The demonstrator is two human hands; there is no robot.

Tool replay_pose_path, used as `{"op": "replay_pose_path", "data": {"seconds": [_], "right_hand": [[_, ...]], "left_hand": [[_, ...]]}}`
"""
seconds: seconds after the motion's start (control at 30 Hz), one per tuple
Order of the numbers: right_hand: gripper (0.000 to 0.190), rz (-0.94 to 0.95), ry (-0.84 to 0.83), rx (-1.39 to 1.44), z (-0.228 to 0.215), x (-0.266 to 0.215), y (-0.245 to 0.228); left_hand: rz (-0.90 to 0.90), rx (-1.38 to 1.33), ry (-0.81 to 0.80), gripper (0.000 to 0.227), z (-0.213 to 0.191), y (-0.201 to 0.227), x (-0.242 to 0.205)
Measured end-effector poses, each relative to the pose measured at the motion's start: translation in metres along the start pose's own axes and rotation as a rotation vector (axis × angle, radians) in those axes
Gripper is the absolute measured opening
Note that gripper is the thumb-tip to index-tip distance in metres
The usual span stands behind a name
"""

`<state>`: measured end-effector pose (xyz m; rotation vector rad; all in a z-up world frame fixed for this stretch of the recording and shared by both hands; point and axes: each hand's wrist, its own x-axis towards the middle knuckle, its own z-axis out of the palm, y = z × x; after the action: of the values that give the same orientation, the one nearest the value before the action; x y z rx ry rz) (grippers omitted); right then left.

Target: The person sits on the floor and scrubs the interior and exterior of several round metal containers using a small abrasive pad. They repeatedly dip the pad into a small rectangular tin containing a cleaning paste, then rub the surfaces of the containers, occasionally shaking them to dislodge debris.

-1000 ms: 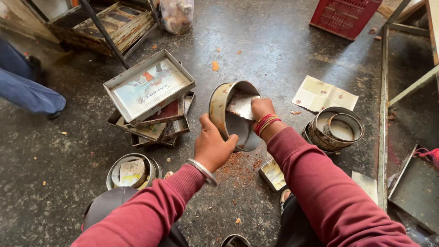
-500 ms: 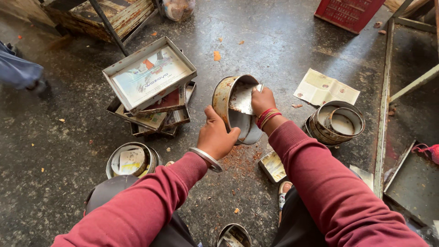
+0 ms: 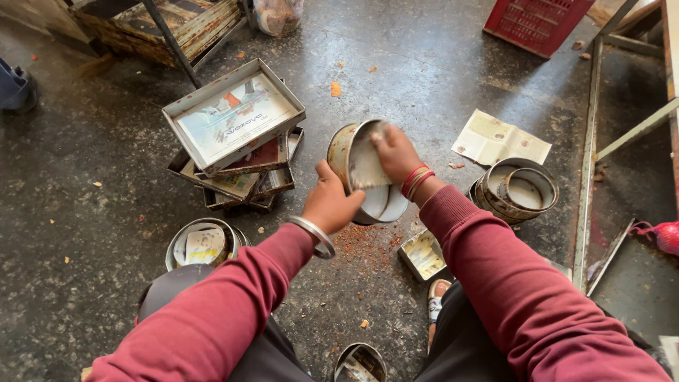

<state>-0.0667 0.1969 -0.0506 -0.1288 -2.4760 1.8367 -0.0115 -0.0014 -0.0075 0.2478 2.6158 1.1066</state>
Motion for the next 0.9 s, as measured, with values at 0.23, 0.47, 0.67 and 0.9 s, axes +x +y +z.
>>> {"op": "replay_pose_path", "data": {"seconds": [0.23,0.47,0.67,0.9], "right_hand": [[0.030,0.157,0.015,-0.132,0.000,0.013,0.041],[0.049,0.197,-0.008,-0.655,-0.020,0.018,0.068],[0.053,0.283,0.152,-0.625,-0.020,0.018,0.073],[0.042,0.190,0.443,-0.502,-0.010,0.023,0.076]], "left_hand": [[-0.142,-0.204,0.050,0.093,0.011,-0.042,0.056],[-0.099,-0.061,0.151,0.099,0.009,-0.038,0.055],[-0.074,-0.165,0.035,0.104,-0.002,-0.002,0.013],[0.159,0.102,0.109,0.107,0.007,0.019,-0.019]]}}
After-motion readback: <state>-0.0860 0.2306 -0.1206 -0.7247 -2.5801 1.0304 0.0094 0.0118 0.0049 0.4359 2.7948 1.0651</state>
